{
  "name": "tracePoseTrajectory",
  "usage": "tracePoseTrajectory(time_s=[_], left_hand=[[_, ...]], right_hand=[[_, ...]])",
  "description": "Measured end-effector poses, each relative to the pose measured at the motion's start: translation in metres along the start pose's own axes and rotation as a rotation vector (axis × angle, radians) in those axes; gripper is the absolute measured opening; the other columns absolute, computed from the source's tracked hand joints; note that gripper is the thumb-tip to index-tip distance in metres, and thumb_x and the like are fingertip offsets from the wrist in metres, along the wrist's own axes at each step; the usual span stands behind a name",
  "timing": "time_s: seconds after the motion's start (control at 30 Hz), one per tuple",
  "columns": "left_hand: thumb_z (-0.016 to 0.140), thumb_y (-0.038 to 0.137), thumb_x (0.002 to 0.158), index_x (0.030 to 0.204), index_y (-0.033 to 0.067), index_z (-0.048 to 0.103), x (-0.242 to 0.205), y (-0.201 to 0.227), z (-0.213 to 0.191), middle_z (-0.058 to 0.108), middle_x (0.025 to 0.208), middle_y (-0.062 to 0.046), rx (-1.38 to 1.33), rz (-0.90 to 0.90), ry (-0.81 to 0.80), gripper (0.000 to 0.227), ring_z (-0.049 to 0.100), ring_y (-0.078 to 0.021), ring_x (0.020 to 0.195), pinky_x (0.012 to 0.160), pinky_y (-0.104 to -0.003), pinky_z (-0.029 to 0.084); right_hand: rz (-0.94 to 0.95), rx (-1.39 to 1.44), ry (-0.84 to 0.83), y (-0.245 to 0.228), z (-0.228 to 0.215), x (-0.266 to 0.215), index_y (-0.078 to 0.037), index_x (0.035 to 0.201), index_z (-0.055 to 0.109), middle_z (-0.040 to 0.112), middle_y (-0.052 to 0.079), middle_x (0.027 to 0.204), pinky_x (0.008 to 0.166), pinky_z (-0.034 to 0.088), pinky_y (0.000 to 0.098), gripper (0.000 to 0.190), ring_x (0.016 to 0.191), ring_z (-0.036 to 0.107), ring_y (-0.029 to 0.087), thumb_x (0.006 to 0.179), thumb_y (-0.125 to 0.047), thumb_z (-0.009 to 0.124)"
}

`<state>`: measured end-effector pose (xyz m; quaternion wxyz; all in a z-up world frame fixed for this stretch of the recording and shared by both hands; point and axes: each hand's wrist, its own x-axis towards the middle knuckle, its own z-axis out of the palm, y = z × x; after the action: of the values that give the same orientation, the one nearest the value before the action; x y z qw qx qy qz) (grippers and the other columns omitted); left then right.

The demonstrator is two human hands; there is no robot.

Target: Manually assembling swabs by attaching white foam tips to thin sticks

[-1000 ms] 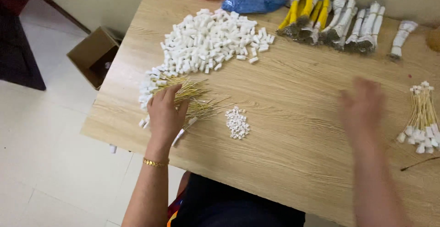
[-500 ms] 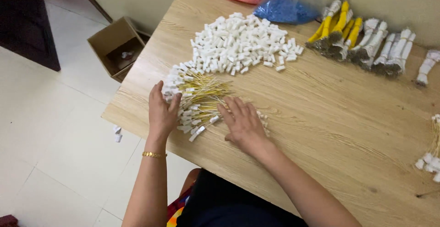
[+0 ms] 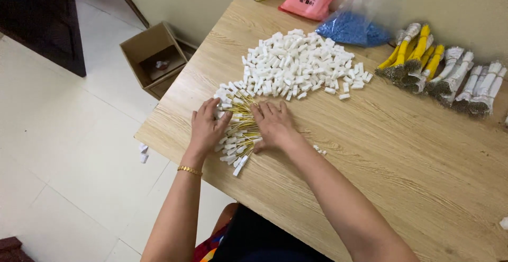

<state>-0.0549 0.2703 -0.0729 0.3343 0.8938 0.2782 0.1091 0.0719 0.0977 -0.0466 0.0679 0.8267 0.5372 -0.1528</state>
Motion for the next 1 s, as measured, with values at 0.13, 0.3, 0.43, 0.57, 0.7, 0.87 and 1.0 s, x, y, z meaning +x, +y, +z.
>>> tracePoseTrajectory(time_s=[0.13, 0.3, 0.43, 0.57, 0.7, 0.87, 1.0], left_hand=[[0.056, 0.057, 0.091, 0.141, 0.0148, 0.045, -0.021, 0.010, -0.011, 0.044, 0.143, -0.017, -0.084, 0.028, 0.023, 0.066, 0.043, -0.0342, 0.133, 0.111, -0.065, 0.021], [0.061, 0.042, 0.093, 0.140, 0.0074, 0.043, -0.047, 0.002, -0.017, 0.034, 0.143, -0.025, -0.211, 0.001, 0.201, 0.061, 0.036, -0.0447, 0.135, 0.112, -0.057, 0.028], [0.059, 0.042, 0.093, 0.141, 0.0073, 0.043, -0.067, 0.000, -0.018, 0.037, 0.140, -0.025, -0.249, -0.051, 0.186, 0.061, 0.037, -0.0450, 0.134, 0.112, -0.055, 0.028], [0.061, 0.036, 0.094, 0.136, 0.0064, 0.047, -0.070, -0.013, -0.013, 0.043, 0.133, -0.022, -0.259, -0.014, 0.234, 0.053, 0.043, -0.0413, 0.130, 0.110, -0.050, 0.033], [0.065, 0.031, 0.092, 0.135, 0.0065, 0.049, -0.074, -0.007, -0.014, 0.047, 0.129, -0.021, -0.334, -0.076, 0.285, 0.051, 0.051, -0.0386, 0.123, 0.106, -0.047, 0.040], [0.065, 0.028, 0.093, 0.137, 0.0044, 0.046, -0.080, -0.005, -0.014, 0.046, 0.126, -0.024, -0.480, -0.125, 0.343, 0.054, 0.053, -0.0406, 0.119, 0.103, -0.048, 0.042], [0.062, 0.027, 0.096, 0.139, 0.0021, 0.043, -0.087, 0.009, -0.024, 0.044, 0.130, -0.026, -0.522, -0.163, 0.401, 0.053, 0.044, -0.0453, 0.128, 0.108, -0.055, 0.033]], right_hand=[[-0.077, 0.006, 0.139, 0.004, 0.032, 0.013, -0.010, 0.149, 0.026, 0.048, 0.015, 0.129, 0.103, 0.030, 0.0532, 0.114, 0.126, 0.044, 0.030, 0.064, -0.063, 0.079], [-0.096, 0.072, 0.380, -0.002, 0.070, 0.035, 0.000, 0.129, 0.049, 0.059, 0.017, 0.099, 0.074, 0.052, 0.0473, 0.060, 0.095, 0.060, 0.036, 0.076, -0.021, 0.068], [-0.056, 0.006, 0.391, -0.010, 0.058, 0.029, -0.001, 0.123, 0.053, 0.061, 0.014, 0.089, 0.068, 0.056, 0.0426, 0.052, 0.086, 0.066, 0.033, 0.076, -0.019, 0.067], [0.058, 0.146, 0.210, -0.024, 0.049, 0.038, 0.005, 0.123, 0.048, 0.061, 0.021, 0.088, 0.069, 0.055, 0.0521, 0.064, 0.084, 0.066, 0.042, 0.071, -0.018, 0.076], [0.072, 0.027, 0.546, -0.034, 0.059, 0.034, -0.002, 0.095, 0.059, 0.057, 0.014, 0.068, 0.054, 0.053, 0.0469, 0.017, 0.062, 0.065, 0.036, 0.084, -0.009, 0.049], [0.001, -0.109, 0.688, -0.032, 0.061, 0.030, -0.005, 0.096, 0.058, 0.058, 0.009, 0.066, 0.051, 0.053, 0.0406, 0.018, 0.061, 0.066, 0.029, 0.083, -0.010, 0.047], [-0.050, 0.003, 0.739, -0.033, 0.038, 0.029, -0.004, 0.098, 0.057, 0.056, 0.011, 0.067, 0.052, 0.054, 0.0440, 0.022, 0.061, 0.065, 0.032, 0.081, -0.011, 0.045]])
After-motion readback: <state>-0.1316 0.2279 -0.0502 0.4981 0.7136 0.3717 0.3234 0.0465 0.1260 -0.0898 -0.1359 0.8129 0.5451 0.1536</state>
